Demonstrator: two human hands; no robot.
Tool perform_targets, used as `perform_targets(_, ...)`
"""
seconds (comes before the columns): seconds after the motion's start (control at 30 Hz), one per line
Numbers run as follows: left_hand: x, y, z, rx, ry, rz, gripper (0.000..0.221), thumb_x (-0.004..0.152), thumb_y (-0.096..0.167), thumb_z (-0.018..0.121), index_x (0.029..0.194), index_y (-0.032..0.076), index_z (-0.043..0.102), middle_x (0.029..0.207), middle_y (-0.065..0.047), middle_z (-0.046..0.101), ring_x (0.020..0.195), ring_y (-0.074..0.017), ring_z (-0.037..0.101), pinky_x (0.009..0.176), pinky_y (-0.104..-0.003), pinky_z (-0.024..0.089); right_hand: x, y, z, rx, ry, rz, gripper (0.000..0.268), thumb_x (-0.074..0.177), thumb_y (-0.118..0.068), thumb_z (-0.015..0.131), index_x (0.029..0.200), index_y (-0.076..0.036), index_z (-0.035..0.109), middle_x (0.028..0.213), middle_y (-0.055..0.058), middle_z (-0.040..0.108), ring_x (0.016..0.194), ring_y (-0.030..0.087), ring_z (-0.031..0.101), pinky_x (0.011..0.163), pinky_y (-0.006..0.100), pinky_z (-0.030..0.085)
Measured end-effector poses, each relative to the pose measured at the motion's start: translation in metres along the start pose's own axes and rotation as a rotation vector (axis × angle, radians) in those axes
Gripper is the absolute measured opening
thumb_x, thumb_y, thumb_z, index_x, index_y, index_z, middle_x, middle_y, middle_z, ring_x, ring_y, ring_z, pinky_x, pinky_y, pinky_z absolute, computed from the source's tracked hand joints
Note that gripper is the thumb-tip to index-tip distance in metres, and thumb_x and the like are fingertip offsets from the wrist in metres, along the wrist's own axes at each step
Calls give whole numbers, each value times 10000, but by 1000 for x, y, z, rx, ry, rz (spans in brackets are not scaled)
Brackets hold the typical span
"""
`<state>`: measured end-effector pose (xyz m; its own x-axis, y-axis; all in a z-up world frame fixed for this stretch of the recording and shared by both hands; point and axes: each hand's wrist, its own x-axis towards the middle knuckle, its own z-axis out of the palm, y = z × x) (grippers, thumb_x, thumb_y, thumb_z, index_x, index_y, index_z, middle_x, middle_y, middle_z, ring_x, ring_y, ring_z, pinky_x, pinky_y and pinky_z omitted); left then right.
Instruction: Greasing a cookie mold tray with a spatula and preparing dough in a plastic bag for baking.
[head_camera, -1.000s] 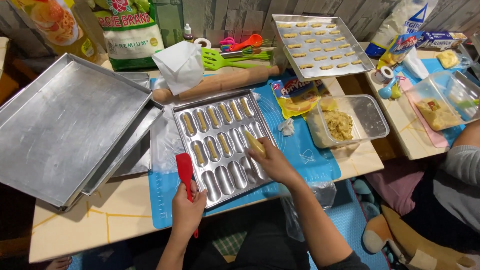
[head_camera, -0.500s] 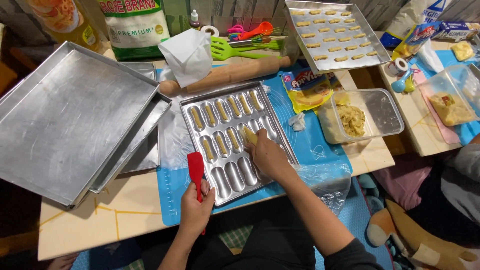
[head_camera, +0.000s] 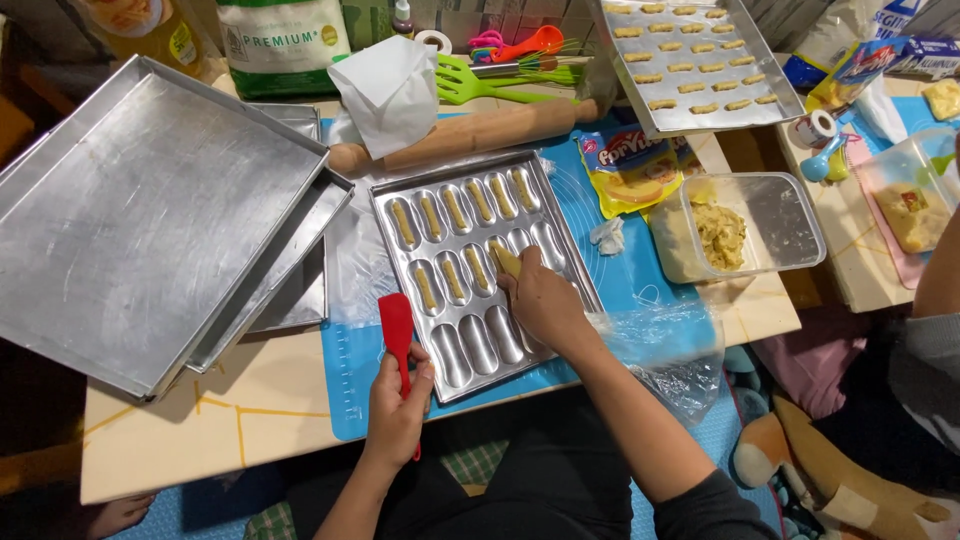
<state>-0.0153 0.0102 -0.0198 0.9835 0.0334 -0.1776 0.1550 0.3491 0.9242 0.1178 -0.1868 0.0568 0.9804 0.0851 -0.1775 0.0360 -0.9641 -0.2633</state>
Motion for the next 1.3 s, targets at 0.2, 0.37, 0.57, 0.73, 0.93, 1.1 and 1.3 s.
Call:
perform_targets(0.2, 2, 1, -2, -54, -37, 22, 220, 1017, 80, 482, 1195, -4, 581, 637, 21, 407, 504, -63, 297, 462, -229, 288, -1, 2, 1, 14, 21, -16, 329, 1060, -357, 500, 1128, -37, 461, 837, 189, 730, 659, 385, 717, 602, 483, 562)
perform_targets(0.37, 3, -3, -3, -129, -74, 23, 260, 1005, 47, 431, 1224, -17, 556, 806, -26, 502, 543, -47, 337, 466, -210, 291, -1, 1, 2, -9, 7, -3, 329, 1067, -373, 492, 1120, -50, 462, 822, 171, 734, 631, 352, 719, 578, 448, 566)
perform_targets(0.57, 3, -5, -4, -183, -84, 61, 258, 1049, 97, 403, 1183, -35, 580, 873, -52, 545, 556, -46, 361, 477, -200, 325, -4, 0, 0, -13, 19, -16, 335, 1067, -384, 491, 1092, -51, 466, 800, 174, 734, 600, 351, 711, 547, 439, 557)
perform_targets(0.73, 4, -6, -4, -170, -66, 45, 271, 1078, 150, 420, 1172, -37, 593, 864, -49, 546, 550, -45, 373, 470, -196, 348, -5, 4, 3, -5, 49, -45, 352, 1071, -393, 479, 1078, -41, 471, 779, 188, 729, 572, 368, 704, 519, 453, 550)
perform_targets(0.93, 3, 2, -1, -101, -49, 40, 259, 1085, 185, 447, 1091, -4, 624, 683, -20, 503, 476, -53, 395, 417, -220, 396, -8, 8, 5, -8, 70, -56, 324, 1052, -352, 541, 1065, -37, 466, 783, 196, 719, 582, 370, 710, 516, 456, 556)
perform_targets(1.1, 4, -3, -2, -84, -42, 74, 300, 1061, 205, 517, 1095, -32, 698, 662, 9, 469, 460, -35, 344, 393, -196, 342, -10, 10, 6, -4, 67, -74, 330, 1058, -361, 531, 1058, -38, 461, 800, 192, 720, 592, 360, 709, 538, 453, 557)
perform_targets(1.3, 5, -4, -3, -117, -52, 52, 283, 1068, 179, 498, 1096, -49, 664, 883, -40, 592, 515, -38, 346, 426, -198, 328, -10, 13, 9, -47, 56, -63, 321, 1062, -354, 530, 1049, -38, 476, 765, 169, 721, 539, 336, 690, 511, 417, 546)
